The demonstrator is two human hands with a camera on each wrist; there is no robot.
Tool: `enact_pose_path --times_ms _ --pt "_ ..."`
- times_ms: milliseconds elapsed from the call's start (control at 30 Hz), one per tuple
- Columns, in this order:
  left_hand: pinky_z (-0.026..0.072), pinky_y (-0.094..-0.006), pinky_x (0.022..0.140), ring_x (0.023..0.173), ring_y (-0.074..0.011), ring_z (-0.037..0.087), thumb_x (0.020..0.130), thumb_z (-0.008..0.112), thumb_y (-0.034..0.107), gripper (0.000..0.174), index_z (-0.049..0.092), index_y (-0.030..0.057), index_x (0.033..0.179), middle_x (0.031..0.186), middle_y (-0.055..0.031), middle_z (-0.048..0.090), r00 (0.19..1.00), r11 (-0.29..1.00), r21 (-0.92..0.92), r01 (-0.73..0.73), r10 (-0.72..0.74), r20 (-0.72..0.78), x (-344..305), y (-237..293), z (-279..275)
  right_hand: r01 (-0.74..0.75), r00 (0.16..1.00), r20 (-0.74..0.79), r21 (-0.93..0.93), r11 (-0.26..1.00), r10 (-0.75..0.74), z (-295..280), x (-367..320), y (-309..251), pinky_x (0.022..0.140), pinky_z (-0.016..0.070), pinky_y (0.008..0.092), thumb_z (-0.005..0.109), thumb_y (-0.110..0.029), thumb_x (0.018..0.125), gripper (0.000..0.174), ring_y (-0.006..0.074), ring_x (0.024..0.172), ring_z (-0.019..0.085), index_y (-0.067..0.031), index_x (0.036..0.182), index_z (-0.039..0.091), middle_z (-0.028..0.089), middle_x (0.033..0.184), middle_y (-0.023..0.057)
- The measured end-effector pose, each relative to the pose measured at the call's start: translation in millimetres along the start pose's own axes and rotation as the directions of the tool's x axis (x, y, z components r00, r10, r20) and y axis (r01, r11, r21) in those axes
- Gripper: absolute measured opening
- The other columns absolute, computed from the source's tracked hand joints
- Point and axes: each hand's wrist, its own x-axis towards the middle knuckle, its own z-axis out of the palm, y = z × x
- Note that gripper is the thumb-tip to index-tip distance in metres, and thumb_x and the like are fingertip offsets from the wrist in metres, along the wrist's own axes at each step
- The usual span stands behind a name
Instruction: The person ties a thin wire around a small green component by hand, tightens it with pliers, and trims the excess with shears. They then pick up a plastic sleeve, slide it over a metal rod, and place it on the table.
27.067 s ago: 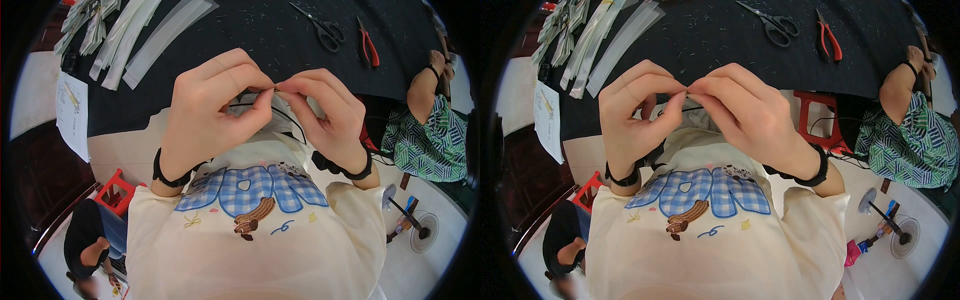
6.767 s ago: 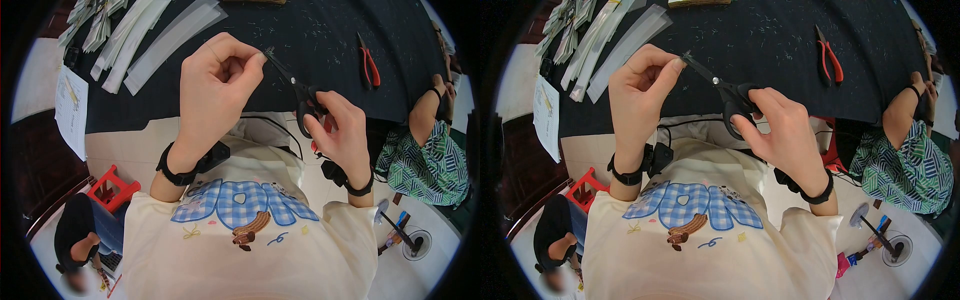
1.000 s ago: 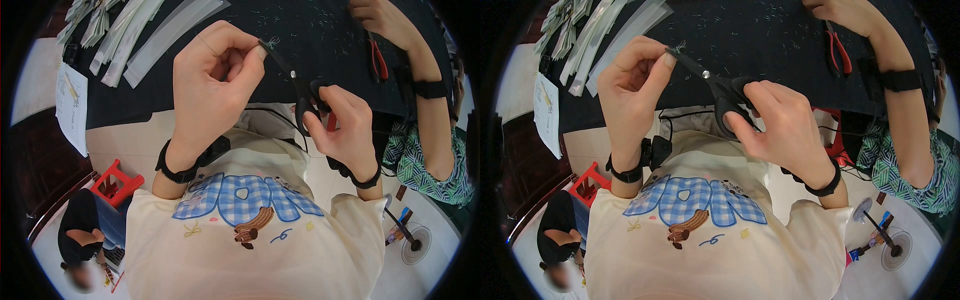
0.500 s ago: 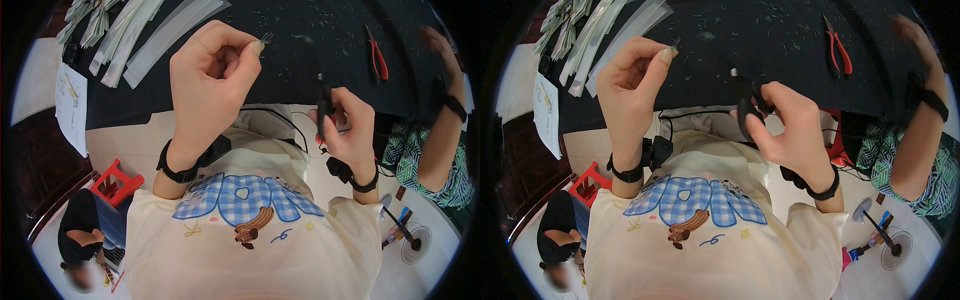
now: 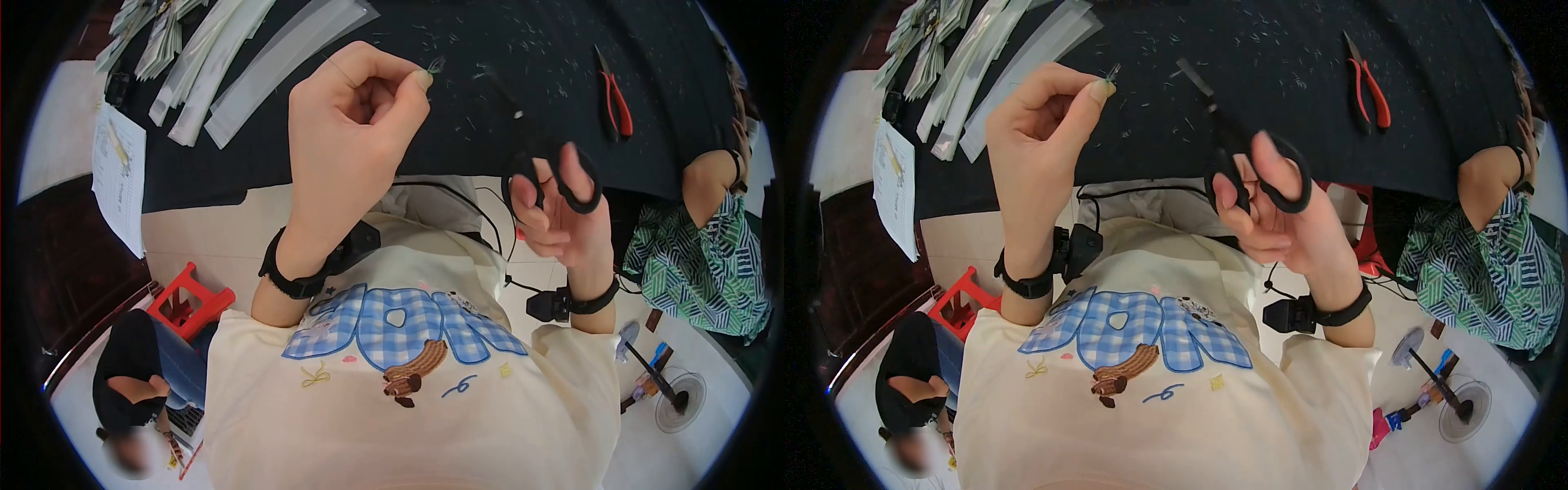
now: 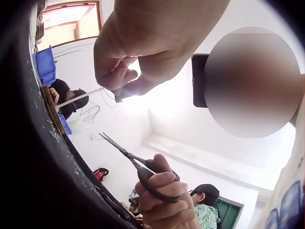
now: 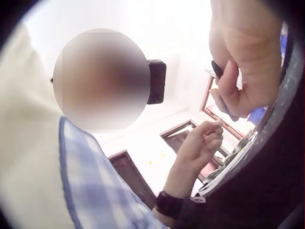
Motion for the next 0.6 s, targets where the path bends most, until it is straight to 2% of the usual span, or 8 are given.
enact_pose_path --times_ms 67,133,267,333,367,467,533,600 --pt "0.0252 -0.0161 0.043 0.047 0.0008 0.034 0.076 0.060 0.001 0.004 0.060 -0.0004 0.073 0.052 0.0058 0.043 1.000 1.000 -0.003 0.010 -0.010 0.002 -1 -1 0 0.187 0.982 -0.098 0.319 0.929 -0.164 20 3 7 0.033 0.0261 0.0214 0.040 -0.056 0.087 0.054 0.0085 0.037 0.030 -0.0041 0.084 0.054 0.050 0.073 0.0046" --pt "0.0254 -0.0165 0.042 0.047 0.0007 0.034 0.076 0.060 0.002 0.004 0.060 -0.0002 0.073 0.052 0.0056 0.043 0.999 0.999 0.004 0.041 -0.041 -0.004 -1 -1 1 0.198 0.979 0.014 0.194 0.961 -0.204 15 6 5 0.033 0.0264 0.0232 0.038 -0.058 0.086 0.053 0.0106 0.040 0.033 -0.0070 0.085 0.054 0.050 0.078 0.0046" --pt "0.0318 -0.0144 0.052 0.060 -0.0005 0.046 0.080 0.060 0.002 0.004 0.061 -0.0018 0.082 0.068 0.0029 0.054 0.991 0.991 0.077 0.114 -0.118 0.056 -2 3 -3 -0.033 0.990 0.138 0.193 0.981 0.007 -14 4 3 0.034 0.0265 0.0224 0.034 -0.060 0.087 0.054 0.0098 0.046 0.037 -0.0088 0.093 0.048 0.046 0.073 0.0023" --pt "0.0308 -0.0143 0.051 0.059 -0.0002 0.045 0.080 0.060 0.002 0.004 0.061 -0.0020 0.081 0.067 0.0033 0.053 0.991 0.990 0.084 0.116 -0.121 0.055 -1 3 -3 0.221 0.963 0.107 0.218 0.951 -0.248 -6 6 10 0.033 0.0300 0.0225 0.032 -0.063 0.086 0.059 0.0103 0.049 0.039 -0.0067 0.095 0.048 0.047 0.076 0.0038" --pt "0.0308 -0.0143 0.051 0.059 -0.0002 0.045 0.080 0.060 0.002 0.004 0.061 -0.0020 0.081 0.067 0.0033 0.053 0.991 0.990 0.084 0.115 -0.120 0.051 -1 1 -4 0.324 0.940 0.062 0.129 0.937 -0.334 5 6 9 0.036 0.0370 0.0239 0.029 -0.065 0.085 0.064 0.0109 0.055 0.042 -0.0047 0.099 0.047 0.046 0.079 0.0049" --pt "0.0294 -0.0144 0.050 0.058 0.0002 0.043 0.080 0.060 0.002 0.004 0.061 -0.0020 0.080 0.065 0.0040 0.052 0.996 0.996 0.054 0.073 -0.076 0.054 0 -2 -3 0.249 0.967 -0.034 -0.062 0.966 -0.252 20 8 6 0.040 0.0431 0.0254 0.024 -0.064 0.086 0.067 0.0120 0.061 0.046 -0.0037 0.103 0.047 0.046 0.083 0.0063" --pt "0.0290 -0.0148 0.050 0.059 0.0002 0.043 0.081 0.060 0.002 0.004 0.061 -0.0021 0.080 0.066 0.0043 0.051 0.989 0.990 0.051 0.131 -0.134 0.058 -1 2 -4 0.187 0.974 -0.104 -0.137 0.973 -0.202 11 8 11 0.042 0.0408 0.0235 0.033 -0.056 0.089 0.057 0.0102 0.062 0.047 -0.0030 0.100 0.049 0.048 0.081 0.0047" --pt "0.0289 -0.0149 0.050 0.059 0.0002 0.043 0.081 0.060 0.002 0.004 0.061 -0.0021 0.081 0.066 0.0044 0.051 0.987 0.989 0.041 0.142 -0.144 0.071 -2 5 -4 0.258 0.916 -0.094 -0.608 0.751 -0.391 17 8 14 0.045 0.0364 0.0203 0.048 -0.037 0.090 0.036 0.0065 0.059 0.046 -0.0014 0.094 0.051 0.049 0.073 0.0020"
